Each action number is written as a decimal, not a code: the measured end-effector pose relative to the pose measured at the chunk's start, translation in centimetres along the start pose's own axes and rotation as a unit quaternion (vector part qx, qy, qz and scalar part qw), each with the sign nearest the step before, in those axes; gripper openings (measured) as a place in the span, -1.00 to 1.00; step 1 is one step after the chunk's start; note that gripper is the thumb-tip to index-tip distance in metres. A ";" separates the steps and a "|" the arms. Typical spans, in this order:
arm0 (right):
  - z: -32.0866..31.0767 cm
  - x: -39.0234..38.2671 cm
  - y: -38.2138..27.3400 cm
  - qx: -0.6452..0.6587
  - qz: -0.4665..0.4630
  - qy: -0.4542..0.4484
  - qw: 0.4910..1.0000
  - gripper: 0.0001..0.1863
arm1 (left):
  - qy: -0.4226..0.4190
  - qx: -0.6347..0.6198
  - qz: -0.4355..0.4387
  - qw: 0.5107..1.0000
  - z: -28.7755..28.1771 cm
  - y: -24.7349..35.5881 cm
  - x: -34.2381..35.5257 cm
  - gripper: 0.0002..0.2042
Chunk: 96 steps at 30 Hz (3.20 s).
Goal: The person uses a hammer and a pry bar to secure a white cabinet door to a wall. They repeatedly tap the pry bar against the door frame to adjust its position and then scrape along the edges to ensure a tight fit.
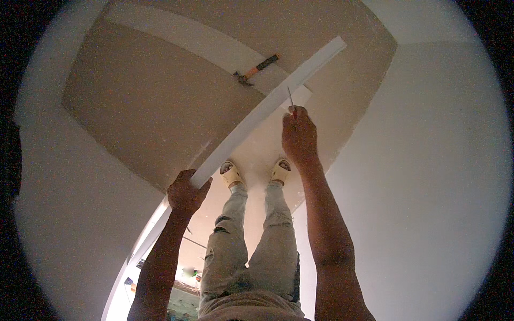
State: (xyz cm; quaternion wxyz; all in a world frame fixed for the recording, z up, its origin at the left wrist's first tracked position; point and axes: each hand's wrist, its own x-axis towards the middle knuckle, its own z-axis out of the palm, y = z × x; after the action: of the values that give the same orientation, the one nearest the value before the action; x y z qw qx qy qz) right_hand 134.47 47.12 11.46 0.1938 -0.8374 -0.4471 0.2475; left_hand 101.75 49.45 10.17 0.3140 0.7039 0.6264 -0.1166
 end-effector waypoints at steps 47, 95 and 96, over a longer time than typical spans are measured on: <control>-2.6 -4.0 -5.9 -0.237 0.013 -0.042 0.971 -0.54 | 0.004 -0.086 0.188 0.978 -2.4 12.9 5.9 -0.31; 5.1 -0.5 4.5 -0.021 -0.120 0.136 0.983 -0.49 | 0.015 -0.042 0.107 0.993 0.4 -6.7 -2.2 -0.49; 5.0 -0.1 4.9 -0.009 -0.106 0.127 0.986 -0.49 | 0.013 -0.036 0.110 0.993 0.5 -6.5 -2.2 -0.48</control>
State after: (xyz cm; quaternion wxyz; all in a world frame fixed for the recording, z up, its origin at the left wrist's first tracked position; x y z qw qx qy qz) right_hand 134.67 44.95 4.85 0.2668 -0.8117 -0.5071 0.1134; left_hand 95.20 47.53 9.09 0.3417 0.7582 0.5531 -0.0502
